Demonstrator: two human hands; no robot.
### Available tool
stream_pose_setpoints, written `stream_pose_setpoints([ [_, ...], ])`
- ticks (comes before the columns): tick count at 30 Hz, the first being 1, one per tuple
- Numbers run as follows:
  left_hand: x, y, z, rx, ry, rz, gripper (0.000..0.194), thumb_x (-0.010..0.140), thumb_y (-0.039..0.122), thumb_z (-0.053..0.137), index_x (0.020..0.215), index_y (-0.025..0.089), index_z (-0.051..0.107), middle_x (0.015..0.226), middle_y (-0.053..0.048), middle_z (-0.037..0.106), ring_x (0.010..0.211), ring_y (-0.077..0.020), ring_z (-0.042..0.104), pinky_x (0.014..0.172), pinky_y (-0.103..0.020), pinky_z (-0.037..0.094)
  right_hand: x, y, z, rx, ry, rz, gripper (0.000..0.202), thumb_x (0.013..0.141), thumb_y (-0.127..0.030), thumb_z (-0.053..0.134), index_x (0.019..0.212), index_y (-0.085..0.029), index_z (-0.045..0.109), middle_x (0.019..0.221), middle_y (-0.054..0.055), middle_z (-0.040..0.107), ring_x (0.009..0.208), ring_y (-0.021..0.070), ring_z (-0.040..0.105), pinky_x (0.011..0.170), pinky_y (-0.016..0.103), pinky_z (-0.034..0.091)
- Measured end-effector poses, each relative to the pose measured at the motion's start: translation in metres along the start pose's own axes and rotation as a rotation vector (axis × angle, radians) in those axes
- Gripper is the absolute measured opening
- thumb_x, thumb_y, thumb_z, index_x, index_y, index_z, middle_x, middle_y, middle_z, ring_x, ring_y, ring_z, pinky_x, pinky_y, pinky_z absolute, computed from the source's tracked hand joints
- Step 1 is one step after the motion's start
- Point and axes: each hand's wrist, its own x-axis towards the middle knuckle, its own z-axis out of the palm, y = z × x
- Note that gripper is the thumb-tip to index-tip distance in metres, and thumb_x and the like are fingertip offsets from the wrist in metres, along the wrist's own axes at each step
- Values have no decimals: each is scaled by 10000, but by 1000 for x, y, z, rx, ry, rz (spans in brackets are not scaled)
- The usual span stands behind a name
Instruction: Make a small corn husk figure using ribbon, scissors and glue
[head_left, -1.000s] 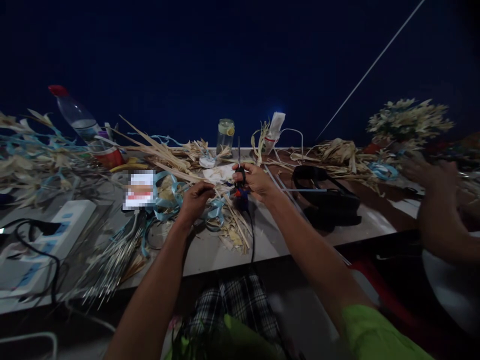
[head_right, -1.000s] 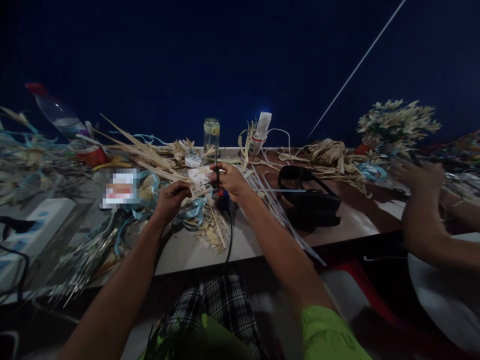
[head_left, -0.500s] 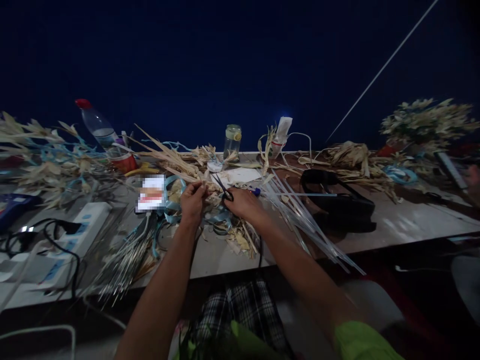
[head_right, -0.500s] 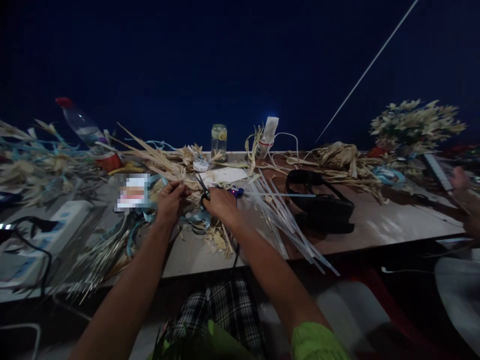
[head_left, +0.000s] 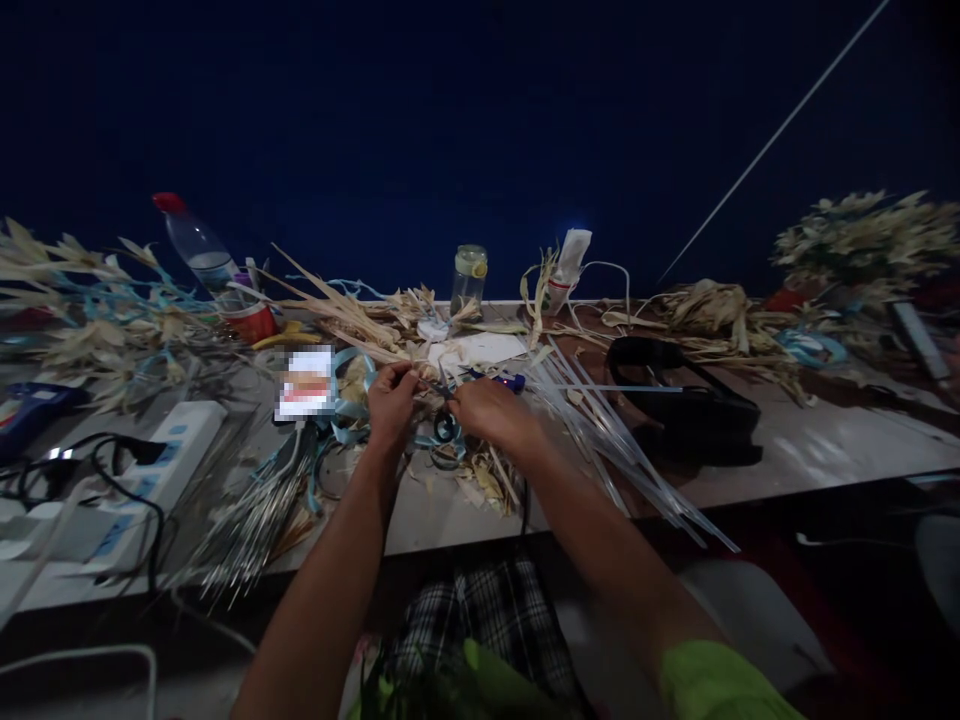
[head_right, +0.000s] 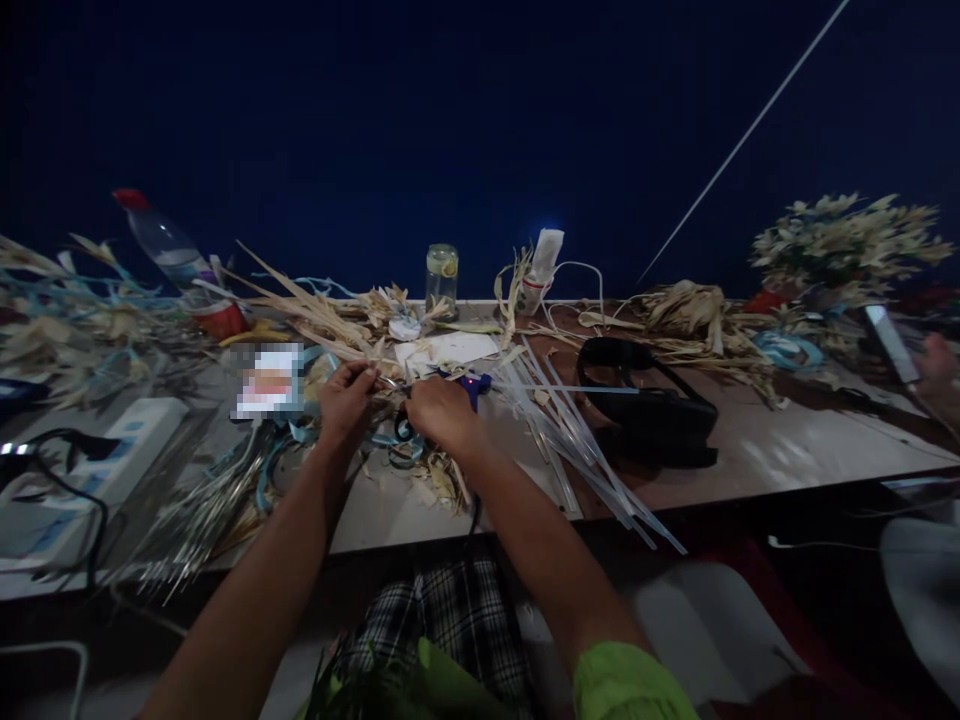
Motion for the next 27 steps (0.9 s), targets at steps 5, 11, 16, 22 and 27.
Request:
stream_pose_setpoints([
  [5,-3,2,2,-68,-12,16,265,592,289,692,770,142,562,622,38,573,516,-68,540,544,-203,427,4,4,-1,110,102,6,323,829,-279,401,923,-130,672,993,172,662,972,265,599,825,352,429],
  [11,-9,5,6,-108,-85,4,279,574,305,729,747,147,578,631,32,588,555,-84,562,560,-210,443,35,9,8,934,371,-73,249,776,-299,499,930,-159,637,825,30,668,664,123,583,653,241,448],
  [16,-8,1,5,-128,-90,24,263,581,296,734,737,142,590,638,28,595,561,-78,556,586,-213,446,44,8,15,1433,298,-118,188,646,-264,615,798,-153,612,593,-45,563,436,48,414,464,192,349],
  [22,-6,-5,3,-137,-131,48,212,613,262,720,754,145,612,646,25,603,555,-74,550,595,-215,443,39,7,12,1725,184,-144,241,611,-269,660,810,-147,603,646,-37,576,474,45,469,481,187,367],
  [27,-6,-11,4,-117,-156,58,209,619,266,719,756,146,616,680,4,621,593,-90,566,630,-237,456,43,11,16,1716,171,-134,242,591,-276,691,772,-147,597,611,-41,574,472,43,460,488,183,380],
])
